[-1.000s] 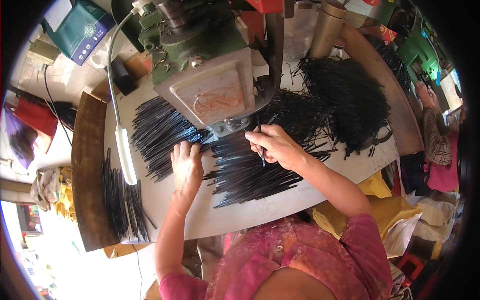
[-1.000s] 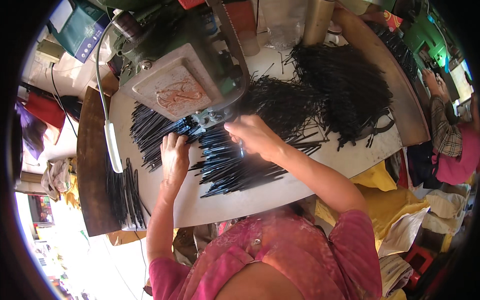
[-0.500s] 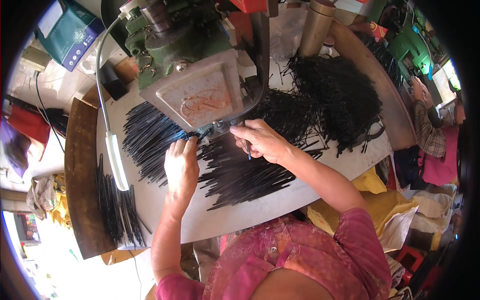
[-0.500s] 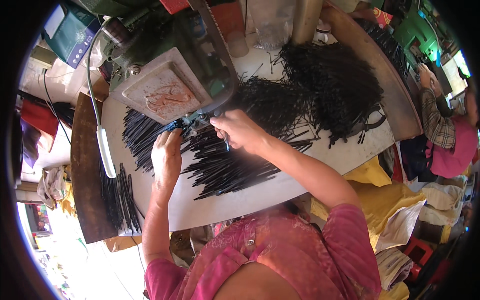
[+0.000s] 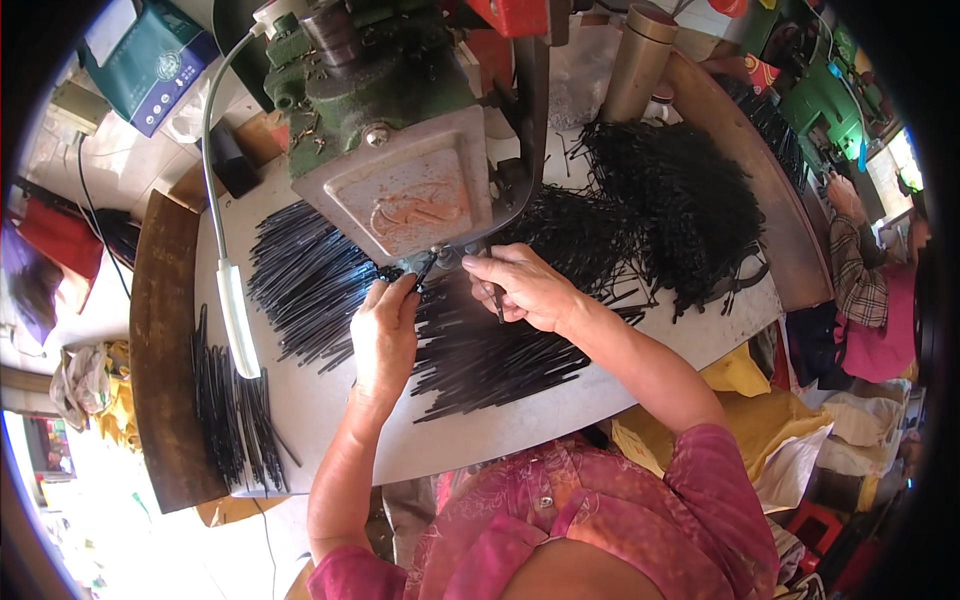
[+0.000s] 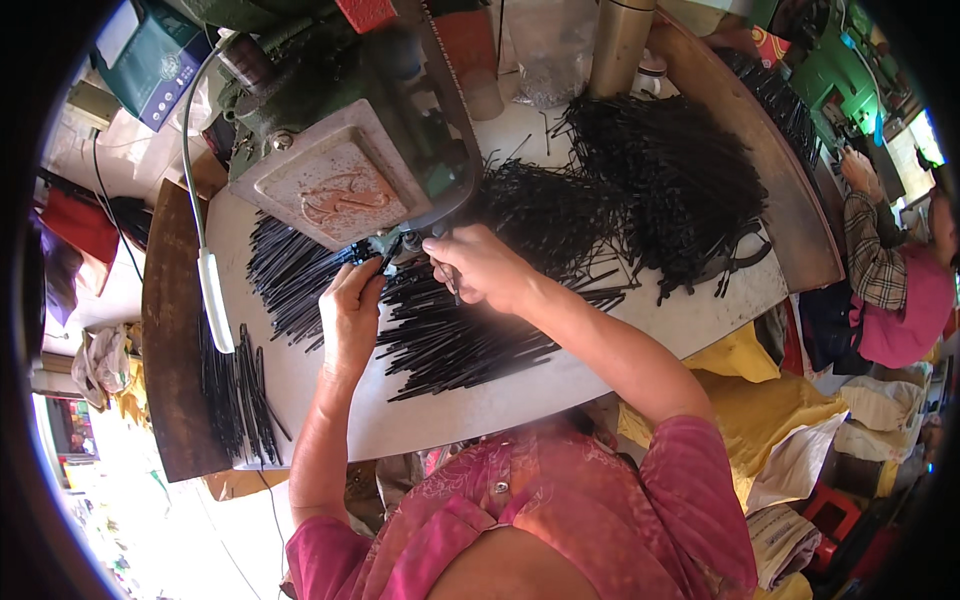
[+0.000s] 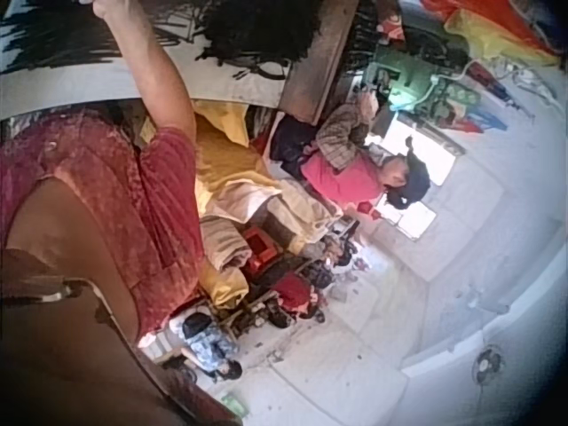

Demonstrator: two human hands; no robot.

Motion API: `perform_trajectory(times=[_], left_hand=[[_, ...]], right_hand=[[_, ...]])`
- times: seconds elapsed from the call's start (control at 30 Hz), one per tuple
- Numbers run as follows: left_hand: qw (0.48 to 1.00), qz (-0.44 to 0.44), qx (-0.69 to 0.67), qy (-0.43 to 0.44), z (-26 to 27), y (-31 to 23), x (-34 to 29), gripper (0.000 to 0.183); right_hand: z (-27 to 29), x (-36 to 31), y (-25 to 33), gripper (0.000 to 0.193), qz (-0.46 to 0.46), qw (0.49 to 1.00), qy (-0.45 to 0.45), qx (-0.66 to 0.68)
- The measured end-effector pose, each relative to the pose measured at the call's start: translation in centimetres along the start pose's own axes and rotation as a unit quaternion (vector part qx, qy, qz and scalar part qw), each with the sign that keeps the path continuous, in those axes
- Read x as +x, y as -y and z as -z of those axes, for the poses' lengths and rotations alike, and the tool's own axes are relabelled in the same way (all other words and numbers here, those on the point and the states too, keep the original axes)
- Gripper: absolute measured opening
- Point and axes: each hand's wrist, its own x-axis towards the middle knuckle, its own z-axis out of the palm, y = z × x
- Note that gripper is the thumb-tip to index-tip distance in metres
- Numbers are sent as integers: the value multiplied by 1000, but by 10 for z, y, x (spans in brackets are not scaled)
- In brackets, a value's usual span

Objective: The person attaches small metal pieces onto umbrella ribs by positioning them under a tabletop press machine by hand.

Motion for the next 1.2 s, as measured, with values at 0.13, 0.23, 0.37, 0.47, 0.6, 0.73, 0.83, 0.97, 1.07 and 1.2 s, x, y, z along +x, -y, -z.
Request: perform_trajectory(times=[0.13,0.23,0.37,0.47,0.6,0.73,0.83,0.97,1.07,1.2], left_hand=[[1000,-1,-10,-2,-1,0,0,16],[1000,6,-14,-1,-1,-3,1,17],[1000,7,-9,10,-2,-1,2,18],[999,-27,39,10,-1,-2,1,22],[973,-129,189,0,4,-1,-2,28],[992,-37,63,103,26,3,3,22],[882,295,-284,235,41,3,-2,15],[790,359,-431,249,28,-17,-25,13],[757,358,-480,261,21,-29,-30,14],[793,348,-404,293,19,-25,-32,10]], right_hand=[[0,0,0,26,1,1000,2,1],[1,2,-2,26,0,1000,7,3],[1,3,-3,26,2,1000,1,-3],[2,4,-5,20,-2,1000,-1,-2],[-1,3,-4,21,-7,1000,-9,0],[1,2,-4,20,-2,1000,-14,-11],[0,0,-6,20,22,999,-30,-33],[-15,-2,-7,22,17,997,-3,-69],[-13,-3,-11,23,22,998,52,-41],[5,-9,0,19,17,996,83,-4]])
